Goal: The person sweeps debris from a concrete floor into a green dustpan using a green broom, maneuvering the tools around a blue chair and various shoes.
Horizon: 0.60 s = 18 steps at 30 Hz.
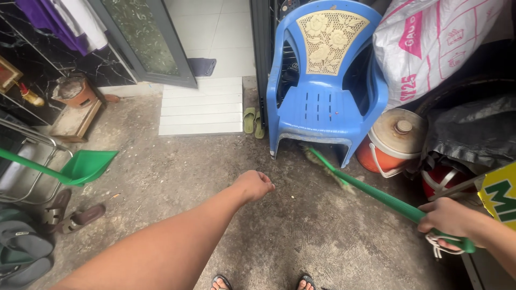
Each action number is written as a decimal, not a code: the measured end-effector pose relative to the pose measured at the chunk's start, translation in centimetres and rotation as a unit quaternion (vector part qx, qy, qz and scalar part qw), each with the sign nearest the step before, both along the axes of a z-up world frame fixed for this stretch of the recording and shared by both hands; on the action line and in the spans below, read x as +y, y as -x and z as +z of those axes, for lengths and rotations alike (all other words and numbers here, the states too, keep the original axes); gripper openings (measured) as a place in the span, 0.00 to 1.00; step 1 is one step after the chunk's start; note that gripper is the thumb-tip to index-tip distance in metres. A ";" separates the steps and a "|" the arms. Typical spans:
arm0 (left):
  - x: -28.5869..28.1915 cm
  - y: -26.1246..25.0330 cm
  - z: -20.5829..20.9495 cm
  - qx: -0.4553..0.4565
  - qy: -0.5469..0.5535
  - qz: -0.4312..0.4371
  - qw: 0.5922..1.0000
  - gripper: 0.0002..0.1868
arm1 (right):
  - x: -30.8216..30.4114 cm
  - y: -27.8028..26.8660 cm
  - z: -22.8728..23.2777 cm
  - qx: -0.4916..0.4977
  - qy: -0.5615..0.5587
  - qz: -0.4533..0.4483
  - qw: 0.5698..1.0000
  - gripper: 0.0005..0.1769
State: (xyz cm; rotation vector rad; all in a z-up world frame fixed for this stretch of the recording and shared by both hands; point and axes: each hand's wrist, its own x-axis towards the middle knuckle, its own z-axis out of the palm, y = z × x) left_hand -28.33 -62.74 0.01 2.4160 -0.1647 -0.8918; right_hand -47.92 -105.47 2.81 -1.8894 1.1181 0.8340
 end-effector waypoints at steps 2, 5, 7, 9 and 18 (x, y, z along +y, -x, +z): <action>-0.5 0.4 -0.2 0.003 0.007 -0.008 1.000 0.15 | 1.2 0.0 -2.7 -0.003 0.015 0.073 0.997 0.32; -1.2 0.7 0.0 -0.008 -0.003 -0.027 1.000 0.15 | 3.6 0.6 -5.6 0.022 0.004 0.038 0.999 0.32; -1.5 0.7 0.4 0.000 -0.002 -0.026 1.000 0.15 | 4.8 1.7 -5.8 0.015 -0.058 0.015 0.998 0.32; -2.0 0.7 0.7 0.000 0.000 -0.034 0.999 0.15 | 4.6 2.8 -4.7 0.018 -0.090 0.002 0.996 0.30; -4.4 0.4 0.7 0.003 -0.006 -0.078 0.997 0.15 | 1.5 9.3 1.9 0.021 -0.057 -0.150 0.987 0.37</action>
